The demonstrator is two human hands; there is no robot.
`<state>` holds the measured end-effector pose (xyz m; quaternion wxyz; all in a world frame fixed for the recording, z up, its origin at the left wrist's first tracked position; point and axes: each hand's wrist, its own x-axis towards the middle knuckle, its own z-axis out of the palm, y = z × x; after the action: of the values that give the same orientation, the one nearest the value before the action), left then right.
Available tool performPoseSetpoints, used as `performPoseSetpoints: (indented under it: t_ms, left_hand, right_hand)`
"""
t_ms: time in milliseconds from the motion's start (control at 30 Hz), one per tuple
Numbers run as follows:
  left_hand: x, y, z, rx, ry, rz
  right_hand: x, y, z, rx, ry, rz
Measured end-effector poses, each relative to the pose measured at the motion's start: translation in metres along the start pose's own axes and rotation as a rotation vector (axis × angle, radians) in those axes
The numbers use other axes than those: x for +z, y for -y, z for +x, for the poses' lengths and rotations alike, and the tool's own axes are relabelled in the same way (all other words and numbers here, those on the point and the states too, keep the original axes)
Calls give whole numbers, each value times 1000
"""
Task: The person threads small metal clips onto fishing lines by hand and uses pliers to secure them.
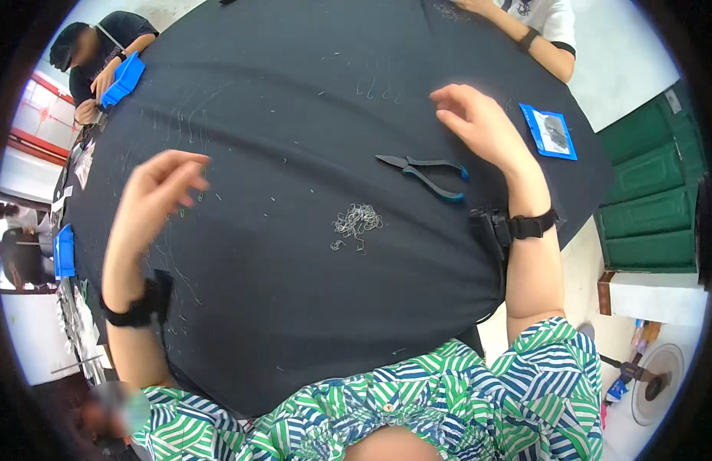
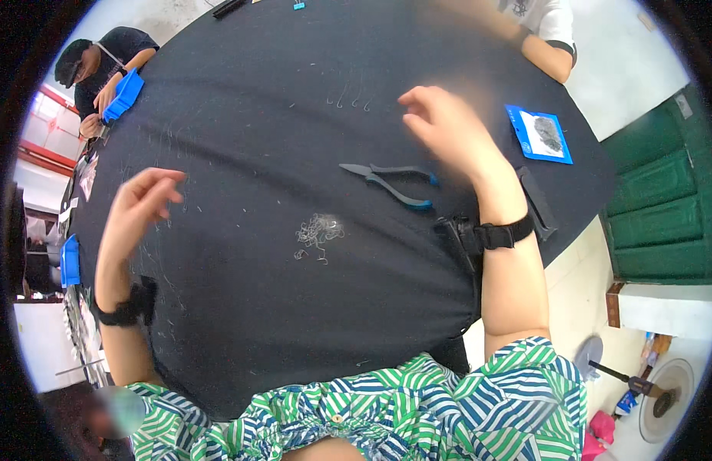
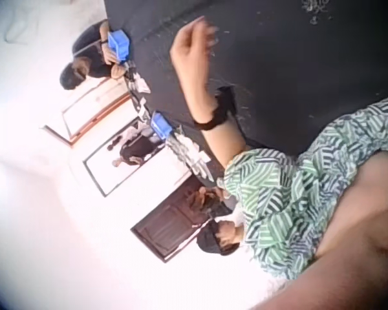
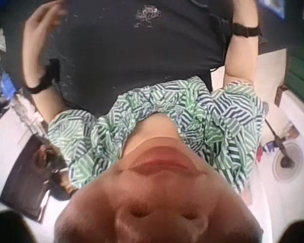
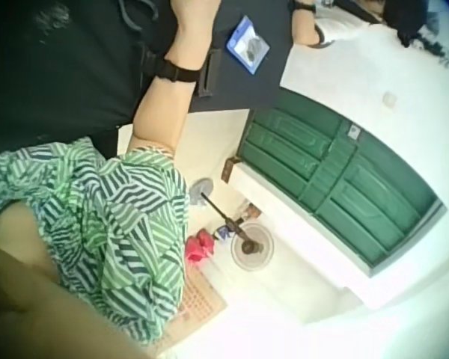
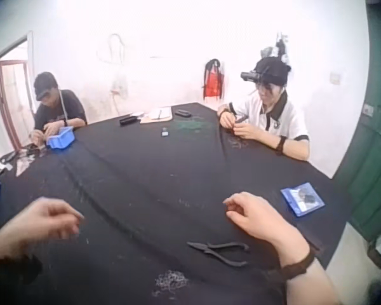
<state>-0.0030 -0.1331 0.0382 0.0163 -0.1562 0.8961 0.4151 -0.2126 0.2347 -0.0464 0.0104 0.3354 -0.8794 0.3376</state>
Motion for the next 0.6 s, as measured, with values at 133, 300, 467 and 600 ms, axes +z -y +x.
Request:
performPoseSetpoints:
  t_ms: [133,300,467,600]
  left_hand:
    - [77,-52,-31,67,391,-312]
    - [114,-53,-30,79,663,-531]
    - [119,-33,-20,47,637,-591]
    - [123,-17,-9,12,697,-551]
  right_hand:
    - [19,9,7,-84,28,-95]
    - [33,18,10,-173,-4,-313]
    - [28,32,9,-179,75,74]
    - [33,26,11,-136,82,18]
